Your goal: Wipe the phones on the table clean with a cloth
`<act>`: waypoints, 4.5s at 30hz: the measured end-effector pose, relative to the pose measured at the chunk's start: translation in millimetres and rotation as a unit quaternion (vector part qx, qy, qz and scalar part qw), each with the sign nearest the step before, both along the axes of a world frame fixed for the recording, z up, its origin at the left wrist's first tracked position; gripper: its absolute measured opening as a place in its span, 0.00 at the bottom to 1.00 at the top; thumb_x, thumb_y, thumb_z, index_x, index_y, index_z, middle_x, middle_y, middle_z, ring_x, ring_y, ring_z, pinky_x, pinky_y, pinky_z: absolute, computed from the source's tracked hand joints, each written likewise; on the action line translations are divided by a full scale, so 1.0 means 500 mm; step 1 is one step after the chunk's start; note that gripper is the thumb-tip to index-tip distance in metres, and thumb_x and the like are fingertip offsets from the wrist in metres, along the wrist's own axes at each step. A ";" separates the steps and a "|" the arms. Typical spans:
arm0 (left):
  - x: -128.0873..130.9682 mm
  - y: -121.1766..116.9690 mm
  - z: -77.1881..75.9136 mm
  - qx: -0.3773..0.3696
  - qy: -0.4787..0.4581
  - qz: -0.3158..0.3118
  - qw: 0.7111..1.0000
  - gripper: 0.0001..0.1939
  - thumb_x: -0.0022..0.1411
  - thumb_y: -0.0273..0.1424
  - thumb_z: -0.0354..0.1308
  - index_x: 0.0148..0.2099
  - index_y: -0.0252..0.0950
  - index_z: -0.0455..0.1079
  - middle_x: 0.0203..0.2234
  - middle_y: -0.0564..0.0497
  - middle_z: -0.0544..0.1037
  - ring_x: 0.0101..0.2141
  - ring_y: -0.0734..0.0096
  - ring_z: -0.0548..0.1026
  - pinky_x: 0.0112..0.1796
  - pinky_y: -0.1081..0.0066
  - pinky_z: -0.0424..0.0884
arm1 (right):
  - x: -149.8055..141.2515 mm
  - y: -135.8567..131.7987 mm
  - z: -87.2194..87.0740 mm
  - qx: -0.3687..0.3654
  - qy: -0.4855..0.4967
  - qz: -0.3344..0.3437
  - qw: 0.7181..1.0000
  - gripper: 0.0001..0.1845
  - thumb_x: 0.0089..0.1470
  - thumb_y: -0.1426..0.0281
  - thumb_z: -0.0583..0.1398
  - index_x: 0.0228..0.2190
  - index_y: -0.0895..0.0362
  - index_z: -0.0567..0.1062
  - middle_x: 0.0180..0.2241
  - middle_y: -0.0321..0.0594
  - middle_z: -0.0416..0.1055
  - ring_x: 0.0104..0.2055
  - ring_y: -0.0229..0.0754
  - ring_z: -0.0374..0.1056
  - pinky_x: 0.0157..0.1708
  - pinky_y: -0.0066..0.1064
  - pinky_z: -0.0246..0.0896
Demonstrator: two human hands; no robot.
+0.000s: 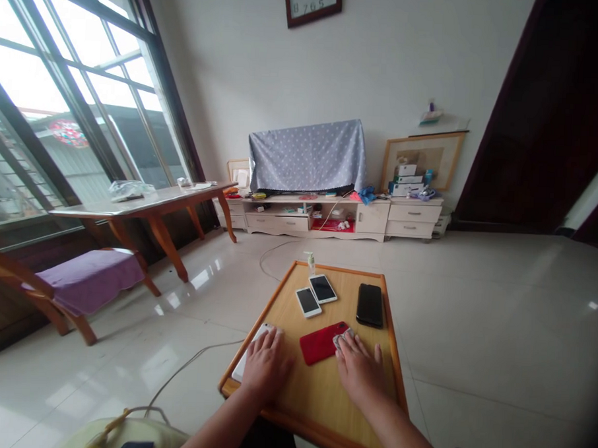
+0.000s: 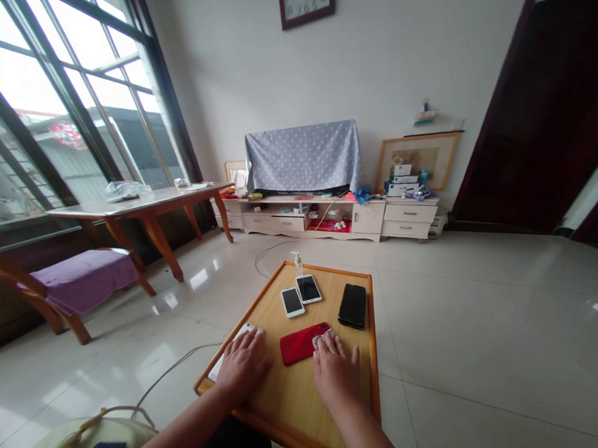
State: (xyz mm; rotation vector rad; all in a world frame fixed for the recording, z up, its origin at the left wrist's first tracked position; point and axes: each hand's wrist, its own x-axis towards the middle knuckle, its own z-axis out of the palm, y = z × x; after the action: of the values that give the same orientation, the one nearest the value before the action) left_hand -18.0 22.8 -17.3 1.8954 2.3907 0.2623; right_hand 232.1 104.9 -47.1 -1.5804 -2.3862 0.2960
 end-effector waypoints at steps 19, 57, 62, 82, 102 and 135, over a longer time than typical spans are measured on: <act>-0.049 0.177 -0.012 -0.028 -0.003 0.013 1.000 0.40 0.68 0.59 0.36 0.72 0.43 0.53 0.72 0.44 0.53 0.72 0.50 0.46 0.69 0.46 0.43 | -0.022 0.016 -0.004 -0.004 -0.009 -0.004 1.000 0.28 0.66 0.62 0.46 0.64 0.46 0.65 0.68 0.38 0.57 0.71 0.54 0.51 0.67 0.64 0.35; -0.040 0.296 0.001 0.075 0.014 -0.201 0.977 0.32 0.71 0.51 0.43 0.68 0.40 0.61 0.68 0.45 0.63 0.68 0.57 0.58 0.69 0.53 0.52 | -0.036 0.045 0.016 -0.040 0.014 -0.016 0.999 0.29 0.65 0.59 0.49 0.64 0.46 0.66 0.69 0.39 0.55 0.70 0.58 0.51 0.68 0.66 0.27; -0.033 0.199 0.002 0.079 -0.022 -0.286 0.955 0.35 0.67 0.58 0.47 0.66 0.41 0.65 0.63 0.41 0.70 0.63 0.51 0.66 0.65 0.49 0.61 | -0.048 0.031 0.008 -0.026 0.008 -0.033 0.999 0.29 0.65 0.60 0.48 0.65 0.48 0.65 0.69 0.41 0.53 0.72 0.56 0.48 0.69 0.63 0.28; -0.059 0.104 -0.020 0.076 -0.059 -0.232 0.968 0.36 0.59 0.51 0.57 0.65 0.39 0.64 0.63 0.42 0.69 0.64 0.49 0.64 0.66 0.51 0.58 | -0.075 -0.015 -0.007 0.020 -0.011 -0.108 0.994 0.28 0.68 0.62 0.47 0.65 0.52 0.65 0.68 0.44 0.58 0.73 0.52 0.45 0.68 0.57 0.37; -0.097 0.133 -0.039 0.077 -0.062 -0.249 0.963 0.34 0.58 0.47 0.57 0.64 0.38 0.66 0.63 0.42 0.69 0.64 0.50 0.64 0.66 0.53 0.57 | -0.147 -0.059 0.022 -0.006 0.009 -0.136 0.991 0.28 0.71 0.56 0.41 0.66 0.46 0.63 0.69 0.36 0.55 0.73 0.54 0.42 0.68 0.66 0.32; -0.095 0.130 -0.044 0.205 -0.048 -0.311 0.927 0.23 0.57 0.34 0.60 0.55 0.41 0.68 0.45 0.45 0.78 0.47 0.55 0.76 0.50 0.56 0.73 | -0.135 -0.047 0.009 0.064 0.127 -0.141 0.980 0.22 0.69 0.63 0.49 0.59 0.45 0.71 0.65 0.37 0.64 0.70 0.47 0.54 0.70 0.58 0.36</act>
State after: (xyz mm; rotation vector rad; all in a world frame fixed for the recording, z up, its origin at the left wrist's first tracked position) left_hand -65.5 87.6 -39.0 2.6199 1.6319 0.8208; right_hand 164.7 81.3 -42.6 -1.6801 -1.9236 0.2620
